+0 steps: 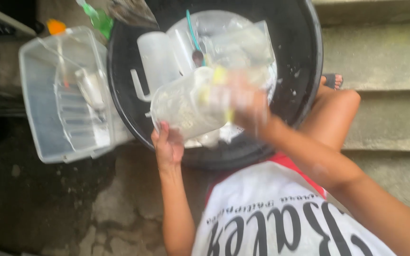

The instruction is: Washing various plastic containers, bottles, and a spoon in a large black basin with soapy water and a sponge.

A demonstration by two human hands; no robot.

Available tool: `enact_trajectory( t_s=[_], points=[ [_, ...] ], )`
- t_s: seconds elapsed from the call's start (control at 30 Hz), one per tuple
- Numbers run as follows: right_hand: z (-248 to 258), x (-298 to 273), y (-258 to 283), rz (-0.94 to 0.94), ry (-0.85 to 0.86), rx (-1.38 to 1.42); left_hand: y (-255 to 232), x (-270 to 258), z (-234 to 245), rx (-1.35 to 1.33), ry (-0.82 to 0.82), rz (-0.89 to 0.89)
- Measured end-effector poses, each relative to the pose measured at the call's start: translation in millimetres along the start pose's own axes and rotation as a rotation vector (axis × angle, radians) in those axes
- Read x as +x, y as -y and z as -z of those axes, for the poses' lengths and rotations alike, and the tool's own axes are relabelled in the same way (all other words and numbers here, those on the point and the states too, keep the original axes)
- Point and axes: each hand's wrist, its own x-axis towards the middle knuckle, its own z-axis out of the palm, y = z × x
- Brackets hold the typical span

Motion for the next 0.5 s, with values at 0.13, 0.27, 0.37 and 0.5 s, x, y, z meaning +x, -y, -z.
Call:
enact_trajectory(
  t_s=[0.13, 0.27, 0.37, 0.5],
  points=[
    [-3.0, 9.2, -10.2, 0.08, 0.088, 0.043, -8.0, 4.2, -25.2, -0.008, -0.102, 0.034],
    [-7.7, 27.5, -38.8, 0.074, 0.042, -0.081, -6.0, -4.4, -26.5, -0.007, -0.098, 0.06],
    [-15.7, 28.7, -54.5, 0.061, 0.043, -0.093, 17.0, 13.2, 9.4, -0.01, -0.206, 0.081],
    [-21.9, 7.7, -34.6, 0.014, 0.057, -0.098, 33.2, -4.6, 40.3, -0.093, -0.151, 0.071]
  ],
)
